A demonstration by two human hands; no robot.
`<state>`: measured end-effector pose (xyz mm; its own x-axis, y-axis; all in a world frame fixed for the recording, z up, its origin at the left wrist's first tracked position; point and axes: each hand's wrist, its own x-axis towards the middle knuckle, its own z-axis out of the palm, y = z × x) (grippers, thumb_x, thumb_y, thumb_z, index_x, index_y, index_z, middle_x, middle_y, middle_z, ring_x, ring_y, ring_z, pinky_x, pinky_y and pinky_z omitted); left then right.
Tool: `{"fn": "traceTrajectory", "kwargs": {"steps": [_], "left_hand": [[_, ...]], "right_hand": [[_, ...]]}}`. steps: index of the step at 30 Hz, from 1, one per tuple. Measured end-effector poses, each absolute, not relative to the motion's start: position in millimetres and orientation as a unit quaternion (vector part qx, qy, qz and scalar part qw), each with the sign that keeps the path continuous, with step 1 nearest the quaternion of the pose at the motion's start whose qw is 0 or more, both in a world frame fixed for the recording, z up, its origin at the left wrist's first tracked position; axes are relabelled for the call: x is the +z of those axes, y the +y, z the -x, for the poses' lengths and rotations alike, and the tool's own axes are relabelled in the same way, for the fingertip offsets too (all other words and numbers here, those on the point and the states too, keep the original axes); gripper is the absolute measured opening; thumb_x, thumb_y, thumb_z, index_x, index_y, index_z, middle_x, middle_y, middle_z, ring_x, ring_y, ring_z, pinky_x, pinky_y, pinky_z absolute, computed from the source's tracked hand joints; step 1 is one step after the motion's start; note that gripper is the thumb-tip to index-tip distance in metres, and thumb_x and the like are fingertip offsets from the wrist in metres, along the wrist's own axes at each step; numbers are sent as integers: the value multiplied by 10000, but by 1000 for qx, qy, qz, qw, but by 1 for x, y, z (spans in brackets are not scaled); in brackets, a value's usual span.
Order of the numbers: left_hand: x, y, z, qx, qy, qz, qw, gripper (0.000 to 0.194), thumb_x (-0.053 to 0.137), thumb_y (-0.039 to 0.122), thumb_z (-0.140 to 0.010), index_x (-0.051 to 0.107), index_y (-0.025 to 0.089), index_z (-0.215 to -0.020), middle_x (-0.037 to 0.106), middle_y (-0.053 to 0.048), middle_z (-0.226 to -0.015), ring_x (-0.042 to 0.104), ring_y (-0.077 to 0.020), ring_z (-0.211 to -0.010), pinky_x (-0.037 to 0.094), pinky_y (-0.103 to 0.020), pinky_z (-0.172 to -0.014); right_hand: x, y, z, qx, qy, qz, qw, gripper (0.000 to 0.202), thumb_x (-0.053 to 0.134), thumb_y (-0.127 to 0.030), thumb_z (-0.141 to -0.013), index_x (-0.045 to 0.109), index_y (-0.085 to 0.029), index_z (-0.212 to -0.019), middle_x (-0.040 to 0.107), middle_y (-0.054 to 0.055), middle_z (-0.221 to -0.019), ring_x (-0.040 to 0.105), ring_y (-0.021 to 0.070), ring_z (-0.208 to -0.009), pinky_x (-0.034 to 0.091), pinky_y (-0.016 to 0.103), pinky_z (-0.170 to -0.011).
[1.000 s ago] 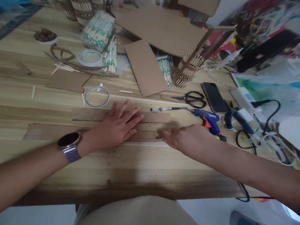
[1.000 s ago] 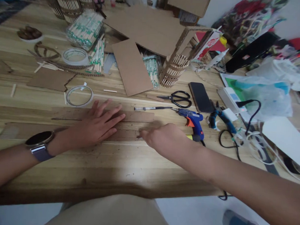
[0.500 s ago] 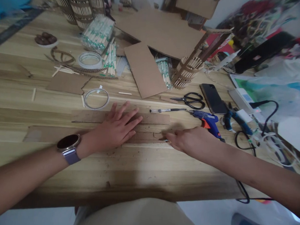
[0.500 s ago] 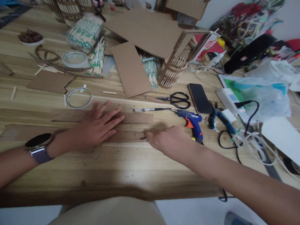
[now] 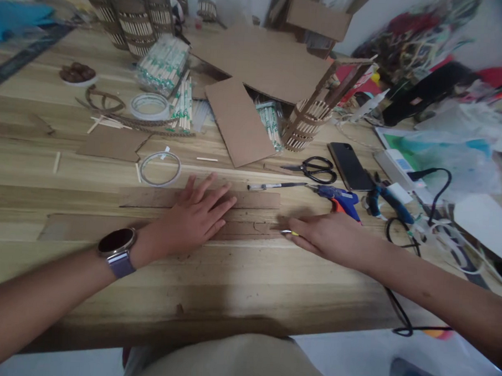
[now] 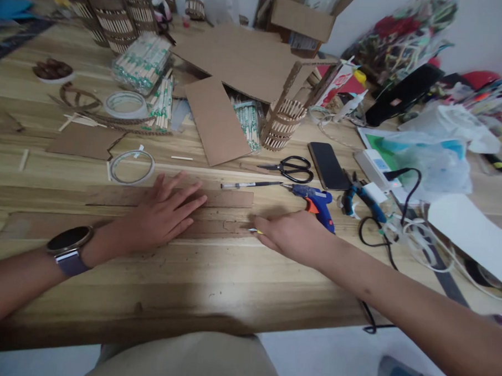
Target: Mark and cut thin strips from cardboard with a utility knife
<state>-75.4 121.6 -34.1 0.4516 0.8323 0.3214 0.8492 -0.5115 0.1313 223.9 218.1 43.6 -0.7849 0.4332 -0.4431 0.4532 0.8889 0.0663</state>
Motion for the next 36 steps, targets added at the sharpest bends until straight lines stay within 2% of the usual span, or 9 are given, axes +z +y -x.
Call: {"fn": "traceTrajectory", "kwargs": {"steps": [4,7,10,13,19,24,29,32,36], "left_hand": [[-34,122,76,-203,-479,853,40,353,495,196,-1005,646,136,-1318,540,-177,-1480,292,-397,-1500,168,-689,-1215],[-33,123,79,-223,-471,853,41,330,447,139,-1006,670,143,-1249,586,-153,-1432,304,-354,-1501,185,-653,-1231],[-29,123,81,-244,-475,844,42,337,419,133,-1013,661,164,-1245,599,-129,-1420,303,-329,-1502,193,-639,-1235],[-27,119,85,-246,-500,829,46,339,409,164,-1024,645,156,-1268,566,-147,-1452,292,-350,-1501,202,-657,-1219],[-31,107,99,-201,-538,818,34,396,391,262,-1047,591,124,-1359,536,-208,-1461,308,-404,-1478,248,-707,-1165],[-29,111,96,-182,-525,830,40,449,408,337,-1051,550,115,-1414,479,-224,-1515,274,-428,-1491,212,-713,-1175],[-25,122,79,-162,-513,843,17,507,498,373,-1028,507,96,-1453,398,-234,-1577,203,-459,-1513,181,-723,-1182],[-28,126,74,-152,-510,847,-3,531,519,402,-1023,505,97,-1457,398,-233,-1577,197,-477,-1510,191,-736,-1174],[-33,125,73,-159,-513,843,-22,503,520,403,-1024,532,116,-1437,437,-216,-1551,197,-474,-1511,207,-740,-1171]], "right_hand": [[41,202,-200,-1,946,-258,197,295,419,-385,-1047,623,-192,-1138,756,78,-903,669,188,-694,176,271,-507],[42,194,-178,-33,948,-266,174,303,512,-431,-1021,599,-183,-1172,759,97,-1017,702,205,-794,215,272,-505],[42,193,-170,-44,939,-277,200,251,531,-376,-1017,592,-182,-1164,760,82,-1026,714,211,-820,244,279,-509],[41,200,-180,-22,934,-283,219,259,492,-363,-1029,587,-201,-1207,766,79,-1011,715,216,-796,237,282,-506],[45,210,-200,-12,918,-311,245,383,483,-469,-1022,544,-238,-1321,779,68,-964,719,234,-767,218,258,-505],[50,199,-172,2,936,-280,213,344,388,-438,-1058,613,-196,-1153,759,55,-841,680,196,-664,190,293,-491],[50,188,-134,-14,947,-224,229,303,443,-377,-1044,651,-205,-1184,766,56,-860,692,205,-730,291,288,-518],[48,187,-126,-7,949,-215,232,329,444,-357,-1039,660,-216,-1243,777,69,-893,695,207,-744,358,278,-558],[46,190,-127,-7,950,-208,232,329,450,-350,-1037,678,-211,-1231,779,69,-878,696,197,-725,346,271,-545]]}}
